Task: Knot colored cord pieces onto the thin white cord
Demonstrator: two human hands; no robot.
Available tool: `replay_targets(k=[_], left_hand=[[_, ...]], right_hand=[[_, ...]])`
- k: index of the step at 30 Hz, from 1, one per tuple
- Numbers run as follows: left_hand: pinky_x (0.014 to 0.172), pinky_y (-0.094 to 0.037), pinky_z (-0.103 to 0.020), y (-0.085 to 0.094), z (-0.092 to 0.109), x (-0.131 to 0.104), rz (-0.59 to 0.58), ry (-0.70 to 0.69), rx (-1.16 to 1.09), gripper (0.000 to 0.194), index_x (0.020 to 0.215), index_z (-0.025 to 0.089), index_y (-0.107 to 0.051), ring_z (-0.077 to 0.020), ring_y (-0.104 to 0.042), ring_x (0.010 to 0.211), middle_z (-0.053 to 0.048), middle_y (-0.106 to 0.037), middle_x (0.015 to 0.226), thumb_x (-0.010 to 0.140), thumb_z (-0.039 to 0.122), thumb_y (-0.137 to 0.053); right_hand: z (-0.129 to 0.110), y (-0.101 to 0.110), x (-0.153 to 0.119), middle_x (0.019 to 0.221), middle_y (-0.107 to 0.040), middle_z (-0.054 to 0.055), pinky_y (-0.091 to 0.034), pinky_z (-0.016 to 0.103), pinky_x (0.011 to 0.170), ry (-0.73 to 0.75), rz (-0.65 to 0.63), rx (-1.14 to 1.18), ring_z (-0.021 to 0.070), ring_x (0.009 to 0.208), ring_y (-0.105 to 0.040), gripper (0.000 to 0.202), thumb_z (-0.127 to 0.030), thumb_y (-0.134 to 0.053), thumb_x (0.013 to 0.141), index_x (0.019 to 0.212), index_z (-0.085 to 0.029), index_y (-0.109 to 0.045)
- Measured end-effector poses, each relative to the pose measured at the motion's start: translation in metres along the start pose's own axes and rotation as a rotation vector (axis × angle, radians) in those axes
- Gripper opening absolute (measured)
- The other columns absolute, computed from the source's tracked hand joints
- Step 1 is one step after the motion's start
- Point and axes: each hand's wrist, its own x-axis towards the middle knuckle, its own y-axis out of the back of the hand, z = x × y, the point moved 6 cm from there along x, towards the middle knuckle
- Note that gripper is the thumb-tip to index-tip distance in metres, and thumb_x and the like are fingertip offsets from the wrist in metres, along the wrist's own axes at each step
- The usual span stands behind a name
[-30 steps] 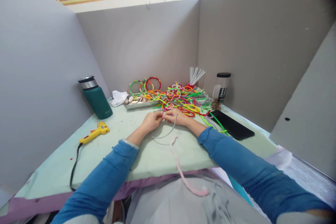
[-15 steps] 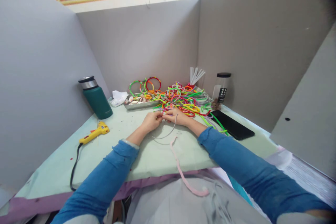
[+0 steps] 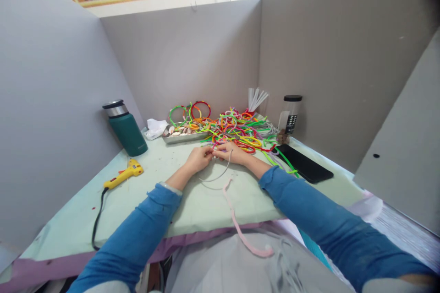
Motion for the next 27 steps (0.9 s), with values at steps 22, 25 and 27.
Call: replay_targets(k=[22,25,27], left_hand=[[0.053,-0.036,-0.020,0.0004,0.0014,-0.0008,-0.015,-0.004,0.015,0.022,0.082,0.016,-0.066,-0.0108,-0.053,0.054,-0.002,-0.064,0.066,0.078,0.025,-0.046],[0.052,-0.035,-0.021,0.0003,0.0007,-0.0008,-0.012,0.005,0.017,0.022,0.082,0.016,-0.066,-0.0113,-0.052,0.054,-0.001,-0.063,0.062,0.078,0.026,-0.046],[0.053,-0.035,-0.021,0.0002,0.0005,-0.0009,-0.012,0.009,0.014,0.023,0.082,0.016,-0.066,-0.0118,-0.053,0.054,-0.001,-0.062,0.060,0.078,0.027,-0.046]], right_hand=[[0.0013,-0.0012,-0.0003,0.056,-0.056,0.001,-0.030,0.020,0.050,-0.028,-0.018,0.014,0.0084,0.053,-0.044,0.040,-0.044,-0.048,0.081,0.064,-0.011,-0.063],[0.0014,-0.0011,-0.0001,0.056,-0.056,0.001,-0.029,0.020,0.050,-0.029,-0.014,0.012,0.0083,0.053,-0.044,0.039,-0.044,-0.048,0.080,0.064,-0.011,-0.063],[0.0014,-0.0009,-0.0001,0.056,-0.056,0.001,-0.029,0.019,0.050,-0.029,-0.011,0.009,0.0083,0.054,-0.044,0.039,-0.044,-0.049,0.080,0.065,-0.011,-0.063]])
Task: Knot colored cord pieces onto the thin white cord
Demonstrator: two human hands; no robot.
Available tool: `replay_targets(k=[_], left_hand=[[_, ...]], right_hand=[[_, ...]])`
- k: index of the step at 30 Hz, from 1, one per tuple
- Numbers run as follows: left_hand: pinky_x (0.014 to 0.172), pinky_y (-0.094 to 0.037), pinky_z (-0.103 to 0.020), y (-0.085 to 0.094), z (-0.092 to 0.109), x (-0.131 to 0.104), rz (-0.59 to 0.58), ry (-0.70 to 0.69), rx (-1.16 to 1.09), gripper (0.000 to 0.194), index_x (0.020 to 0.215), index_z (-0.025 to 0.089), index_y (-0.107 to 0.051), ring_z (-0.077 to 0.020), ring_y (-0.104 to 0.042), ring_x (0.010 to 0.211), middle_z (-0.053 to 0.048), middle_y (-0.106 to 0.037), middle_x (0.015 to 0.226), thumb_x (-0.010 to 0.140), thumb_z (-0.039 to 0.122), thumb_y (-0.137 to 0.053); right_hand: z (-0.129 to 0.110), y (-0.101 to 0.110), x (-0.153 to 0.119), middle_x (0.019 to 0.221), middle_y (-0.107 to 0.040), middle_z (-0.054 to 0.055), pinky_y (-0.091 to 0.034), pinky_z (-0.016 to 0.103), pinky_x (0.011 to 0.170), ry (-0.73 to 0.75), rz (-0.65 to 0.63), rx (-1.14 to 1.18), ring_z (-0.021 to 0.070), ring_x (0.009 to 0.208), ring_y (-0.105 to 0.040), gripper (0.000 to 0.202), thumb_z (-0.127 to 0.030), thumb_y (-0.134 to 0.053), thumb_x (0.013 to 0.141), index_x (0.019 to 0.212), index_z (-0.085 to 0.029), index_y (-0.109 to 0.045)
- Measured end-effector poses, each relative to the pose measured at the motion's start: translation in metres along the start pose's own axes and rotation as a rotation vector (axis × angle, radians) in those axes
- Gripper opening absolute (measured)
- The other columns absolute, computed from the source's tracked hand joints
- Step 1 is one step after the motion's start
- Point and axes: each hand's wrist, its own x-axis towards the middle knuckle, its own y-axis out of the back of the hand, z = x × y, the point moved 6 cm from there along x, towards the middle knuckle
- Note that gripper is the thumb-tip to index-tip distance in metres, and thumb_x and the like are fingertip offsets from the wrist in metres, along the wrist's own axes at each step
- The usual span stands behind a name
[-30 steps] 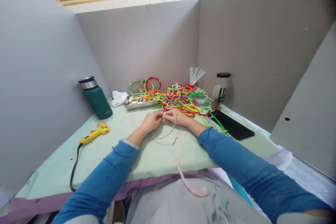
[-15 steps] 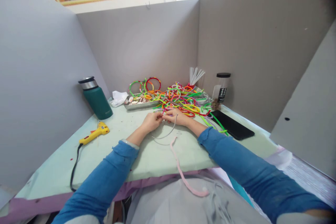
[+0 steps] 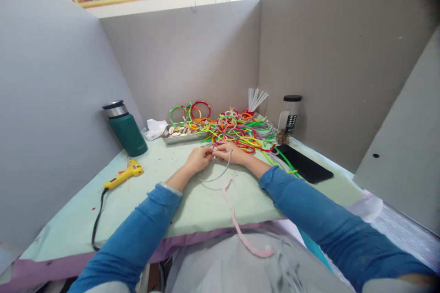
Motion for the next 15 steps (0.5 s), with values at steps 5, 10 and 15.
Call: replay_targets(k=[5,10,15], left_hand=[[0.055,-0.036,-0.021,0.001,0.000,0.000,0.026,0.004,-0.020,0.025,0.084,0.016,-0.066,-0.0126,-0.054,0.057,-0.002,-0.062,0.061,0.079,0.029,-0.045],[0.057,-0.037,-0.021,0.005,0.003,0.001,0.078,-0.009,-0.018,0.023,0.083,0.015,-0.067,-0.0124,-0.054,0.061,-0.002,-0.065,0.067,0.078,0.027,-0.048],[0.059,-0.037,-0.021,0.011,0.006,0.001,0.134,-0.008,-0.017,0.021,0.082,0.015,-0.068,-0.0120,-0.054,0.062,-0.002,-0.066,0.069,0.078,0.025,-0.049]], right_hand=[[-0.002,0.001,-0.001,0.058,-0.057,0.001,-0.029,0.020,0.049,0.014,0.011,0.011,0.0083,0.053,-0.044,0.040,-0.044,-0.048,0.081,0.067,-0.010,-0.064],[-0.004,0.004,0.000,0.057,-0.058,0.001,-0.031,0.020,0.051,0.030,0.038,0.004,0.0085,0.054,-0.047,0.039,-0.041,-0.047,0.082,0.063,-0.011,-0.062],[-0.004,0.005,0.001,0.057,-0.058,0.001,-0.032,0.020,0.053,0.031,0.082,0.005,0.0085,0.055,-0.048,0.039,-0.041,-0.046,0.082,0.063,-0.011,-0.062]])
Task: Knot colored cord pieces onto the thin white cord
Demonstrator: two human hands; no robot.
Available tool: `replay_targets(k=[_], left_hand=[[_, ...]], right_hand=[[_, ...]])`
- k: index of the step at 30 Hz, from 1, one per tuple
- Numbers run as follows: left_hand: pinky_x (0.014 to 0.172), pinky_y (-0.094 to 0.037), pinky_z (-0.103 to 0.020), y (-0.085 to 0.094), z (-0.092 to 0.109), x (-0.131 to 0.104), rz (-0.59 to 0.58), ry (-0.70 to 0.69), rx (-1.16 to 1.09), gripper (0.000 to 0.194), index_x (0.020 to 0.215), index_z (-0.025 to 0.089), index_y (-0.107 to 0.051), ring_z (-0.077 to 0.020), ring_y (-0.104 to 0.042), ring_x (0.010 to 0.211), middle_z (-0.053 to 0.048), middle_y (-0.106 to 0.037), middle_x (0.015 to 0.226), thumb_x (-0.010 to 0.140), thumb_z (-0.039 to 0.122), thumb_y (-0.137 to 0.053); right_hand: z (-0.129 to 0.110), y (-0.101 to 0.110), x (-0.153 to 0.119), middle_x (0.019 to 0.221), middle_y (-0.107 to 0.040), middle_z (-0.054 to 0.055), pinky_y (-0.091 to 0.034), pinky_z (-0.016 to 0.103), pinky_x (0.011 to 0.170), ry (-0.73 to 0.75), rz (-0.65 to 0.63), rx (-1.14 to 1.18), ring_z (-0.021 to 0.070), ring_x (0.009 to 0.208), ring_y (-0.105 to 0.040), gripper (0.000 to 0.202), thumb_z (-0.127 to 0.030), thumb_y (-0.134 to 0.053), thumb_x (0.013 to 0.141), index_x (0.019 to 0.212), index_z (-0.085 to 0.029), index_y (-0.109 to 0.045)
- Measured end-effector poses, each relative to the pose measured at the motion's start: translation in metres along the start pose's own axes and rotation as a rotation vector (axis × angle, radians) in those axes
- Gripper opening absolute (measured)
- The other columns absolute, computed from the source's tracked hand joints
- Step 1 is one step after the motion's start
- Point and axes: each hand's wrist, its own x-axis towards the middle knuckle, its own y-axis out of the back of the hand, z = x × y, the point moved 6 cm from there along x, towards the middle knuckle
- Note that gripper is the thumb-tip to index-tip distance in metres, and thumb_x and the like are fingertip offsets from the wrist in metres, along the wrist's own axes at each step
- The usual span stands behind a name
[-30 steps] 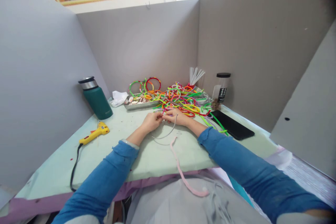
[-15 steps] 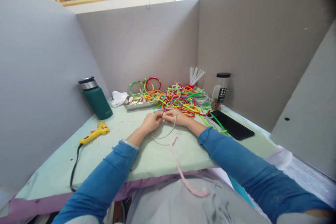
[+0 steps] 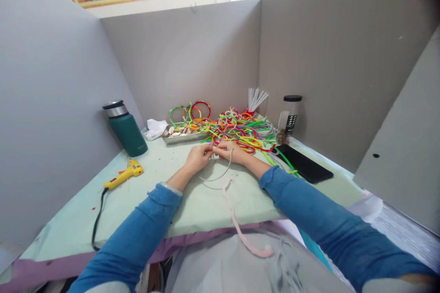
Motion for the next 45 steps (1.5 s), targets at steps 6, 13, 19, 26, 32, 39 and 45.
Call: replay_targets(k=[6,13,19,26,32,39,45], left_hand=[[0.060,-0.037,-0.021,0.0024,0.0012,0.0003,0.026,-0.011,-0.003,0.020,0.083,0.015,-0.069,-0.0121,-0.055,0.064,-0.003,-0.067,0.072,0.077,0.023,-0.050],[0.070,-0.042,-0.023,0.0018,-0.0012,0.0027,0.035,-0.044,0.031,0.020,0.087,0.016,-0.069,-0.0138,-0.057,0.074,-0.005,-0.068,0.086,0.077,0.021,-0.053],[0.073,-0.043,-0.024,0.0009,-0.0025,0.0035,0.027,-0.037,0.039,0.020,0.087,0.016,-0.070,-0.0141,-0.057,0.077,-0.006,-0.067,0.088,0.078,0.022,-0.053],[0.073,-0.043,-0.025,-0.0003,-0.0027,0.0045,-0.003,0.002,0.022,0.021,0.088,0.016,-0.070,-0.0150,-0.058,0.077,-0.006,-0.069,0.086,0.078,0.023,-0.053],[0.070,-0.042,-0.025,-0.0021,-0.0045,0.0042,-0.022,0.023,0.000,0.022,0.085,0.015,-0.071,-0.0151,-0.058,0.073,-0.006,-0.069,0.083,0.078,0.025,-0.053],[0.076,-0.044,-0.026,0.0001,-0.0041,0.0041,0.008,0.010,0.019,0.020,0.088,0.016,-0.070,-0.0155,-0.058,0.080,-0.007,-0.067,0.091,0.077,0.024,-0.056],[0.075,-0.044,-0.026,-0.0013,-0.0048,0.0047,-0.005,0.011,0.029,0.020,0.088,0.016,-0.071,-0.0157,-0.059,0.080,-0.007,-0.067,0.089,0.078,0.024,-0.055]], right_hand=[[0.0012,0.0009,-0.0002,0.058,-0.058,0.001,-0.032,0.019,0.054,0.001,0.031,0.007,0.0084,0.055,-0.049,0.036,-0.039,-0.047,0.082,0.066,-0.011,-0.063],[0.0043,0.0001,0.0002,0.060,-0.060,0.001,-0.032,0.020,0.054,0.013,0.036,0.007,0.0086,0.055,-0.048,0.035,-0.042,-0.051,0.080,0.070,-0.011,-0.064],[0.0023,0.0008,-0.0002,0.059,-0.059,0.001,-0.032,0.020,0.053,0.032,0.035,0.005,0.0087,0.055,-0.048,0.034,-0.041,-0.052,0.080,0.067,-0.012,-0.063],[0.0034,-0.0002,0.0008,0.061,-0.059,0.002,-0.034,0.020,0.055,0.021,0.032,0.035,0.0091,0.057,-0.048,0.036,-0.043,-0.052,0.079,0.069,-0.011,-0.065],[0.0058,-0.0014,0.0008,0.063,-0.060,0.002,-0.034,0.020,0.055,0.011,0.033,0.045,0.0090,0.058,-0.048,0.037,-0.045,-0.052,0.079,0.074,-0.011,-0.067],[0.0052,-0.0006,0.0007,0.060,-0.058,0.001,-0.033,0.020,0.054,0.019,0.034,0.039,0.0087,0.056,-0.048,0.038,-0.046,-0.053,0.078,0.067,-0.011,-0.065],[0.0066,-0.0023,0.0016,0.062,-0.060,0.002,-0.034,0.020,0.055,0.023,0.019,0.026,0.0092,0.057,-0.048,0.039,-0.047,-0.052,0.079,0.071,-0.011,-0.066]])
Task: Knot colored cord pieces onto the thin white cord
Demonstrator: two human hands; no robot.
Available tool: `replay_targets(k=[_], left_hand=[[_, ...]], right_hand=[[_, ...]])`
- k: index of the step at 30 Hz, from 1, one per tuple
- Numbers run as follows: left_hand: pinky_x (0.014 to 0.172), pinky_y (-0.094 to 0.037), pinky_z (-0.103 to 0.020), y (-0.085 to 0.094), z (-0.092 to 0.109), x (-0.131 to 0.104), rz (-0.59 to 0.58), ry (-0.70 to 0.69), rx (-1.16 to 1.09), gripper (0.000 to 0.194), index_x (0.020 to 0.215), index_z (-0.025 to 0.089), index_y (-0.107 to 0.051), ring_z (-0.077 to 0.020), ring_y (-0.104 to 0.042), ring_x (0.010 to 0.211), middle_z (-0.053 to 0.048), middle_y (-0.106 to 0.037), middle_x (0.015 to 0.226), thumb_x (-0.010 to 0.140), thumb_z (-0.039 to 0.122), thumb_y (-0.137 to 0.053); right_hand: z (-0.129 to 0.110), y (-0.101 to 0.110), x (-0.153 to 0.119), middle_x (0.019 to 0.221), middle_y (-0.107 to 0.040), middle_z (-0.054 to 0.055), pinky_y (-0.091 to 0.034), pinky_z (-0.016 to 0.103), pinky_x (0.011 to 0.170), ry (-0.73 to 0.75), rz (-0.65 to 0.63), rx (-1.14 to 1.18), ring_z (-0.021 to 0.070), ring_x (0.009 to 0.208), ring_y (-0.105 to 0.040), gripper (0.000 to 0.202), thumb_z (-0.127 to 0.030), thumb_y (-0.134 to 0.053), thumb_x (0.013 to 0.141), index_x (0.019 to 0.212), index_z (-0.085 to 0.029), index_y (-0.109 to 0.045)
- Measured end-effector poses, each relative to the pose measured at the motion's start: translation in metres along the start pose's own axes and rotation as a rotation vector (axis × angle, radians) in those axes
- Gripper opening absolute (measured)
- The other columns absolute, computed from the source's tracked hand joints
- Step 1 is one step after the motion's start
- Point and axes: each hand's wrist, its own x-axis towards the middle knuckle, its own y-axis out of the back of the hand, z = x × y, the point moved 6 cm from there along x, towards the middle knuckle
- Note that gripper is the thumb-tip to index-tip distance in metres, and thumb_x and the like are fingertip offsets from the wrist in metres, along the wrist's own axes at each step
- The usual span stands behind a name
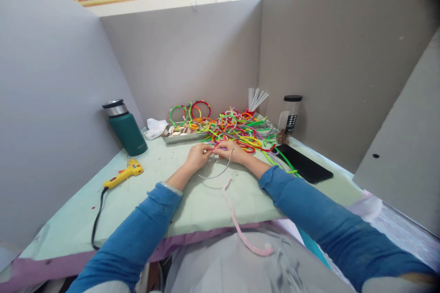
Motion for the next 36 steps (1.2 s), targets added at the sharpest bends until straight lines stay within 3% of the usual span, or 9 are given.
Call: replay_targets(k=[36], left_hand=[[0.063,-0.039,-0.021,0.0002,-0.0009,-0.0010,-0.020,0.032,-0.083,0.023,0.087,0.016,-0.072,-0.0124,-0.057,0.066,-0.003,-0.070,0.076,0.078,0.028,-0.054]], right_hand=[[0.0009,0.0000,-0.0012,0.063,-0.061,0.001,-0.034,0.020,0.054,-0.016,-0.014,0.013,0.0092,0.057,-0.050,0.034,-0.043,-0.051,0.079,0.073,-0.013,-0.065]])
